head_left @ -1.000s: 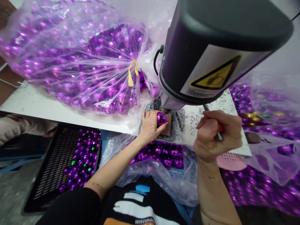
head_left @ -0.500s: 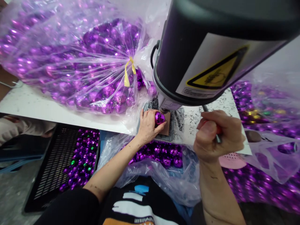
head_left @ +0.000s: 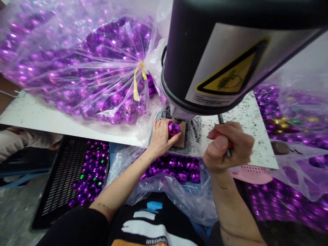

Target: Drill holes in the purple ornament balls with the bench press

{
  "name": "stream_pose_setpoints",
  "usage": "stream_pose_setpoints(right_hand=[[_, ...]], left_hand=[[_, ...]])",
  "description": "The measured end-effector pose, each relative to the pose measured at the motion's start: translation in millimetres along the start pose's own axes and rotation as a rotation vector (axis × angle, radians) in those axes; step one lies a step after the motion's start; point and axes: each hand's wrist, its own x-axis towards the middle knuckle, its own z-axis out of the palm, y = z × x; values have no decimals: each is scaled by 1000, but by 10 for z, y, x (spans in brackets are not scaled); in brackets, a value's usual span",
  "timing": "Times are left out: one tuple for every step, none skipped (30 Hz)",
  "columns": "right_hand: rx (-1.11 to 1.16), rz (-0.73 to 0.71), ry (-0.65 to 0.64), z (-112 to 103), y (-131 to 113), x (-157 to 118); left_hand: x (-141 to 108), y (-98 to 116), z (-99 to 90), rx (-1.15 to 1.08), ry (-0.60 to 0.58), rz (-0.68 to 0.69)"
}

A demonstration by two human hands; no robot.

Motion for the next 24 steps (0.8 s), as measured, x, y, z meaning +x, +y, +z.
stream_pose_setpoints(right_hand=[[-8,-9,0,14,32,-34],[-17,-17,-6,31,68,-75],[-25,-21,-17,51,104,-121],[-34,-21,-32,71,136,-169],[-42,-17,-43,88,157,-212],[-47,-10,-51,100,163,-245],[-49,3,-53,103,149,-259],[-48,17,-49,95,113,-248],[-44,37,-40,78,58,-205],[-41,70,-29,53,-11,-128],[-38,105,-15,25,-85,-16],[-29,167,-3,-3,-154,126],[-32,243,6,-23,-207,291],[-17,287,3,-34,-239,468],[55,359,-52,-32,-244,646],[79,391,-49,-17,-224,812],[90,395,-44,9,-184,956],[94,416,-67,42,-132,1072],[99,426,-79,79,-76,1157],[102,437,-78,116,-25,1212],[105,451,-76,152,17,1241],[112,464,-61,182,46,1250],[122,476,-46,207,61,1246],[132,481,-32,225,65,1236]], left_hand=[[3,2,-2,-2,-1,2],[5,3,-4,-4,-3,1],[6,4,-6,-4,-7,-2],[5,5,-8,-5,-9,-8],[3,4,-10,-6,-12,-13],[0,3,-11,-8,-14,-15],[-5,0,-10,-10,-16,-16],[-9,-4,-8,-11,-17,-16],[-12,-8,-4,-11,-18,-14],[-12,-13,1,-11,-19,-13],[-9,-17,7,-11,-20,-11],[-3,-19,11,-12,-22,-8],[4,-21,11,-13,-22,-5],[10,-19,4,-17,-22,-2],[10,-15,-13,-26,-20,0],[0,-9,-41,-40,-13,2],[-26,-2,-81,-59,-9,5],[-71,6,-133,-80,-12,11],[-137,13,-193,-99,-29,25],[-222,20,-259,-109,-61,46],[-322,24,-325,-106,-105,72],[-429,28,-388,-88,-156,100],[-534,32,-444,-60,-203,127],[-628,35,-491,-33,-245,154]])
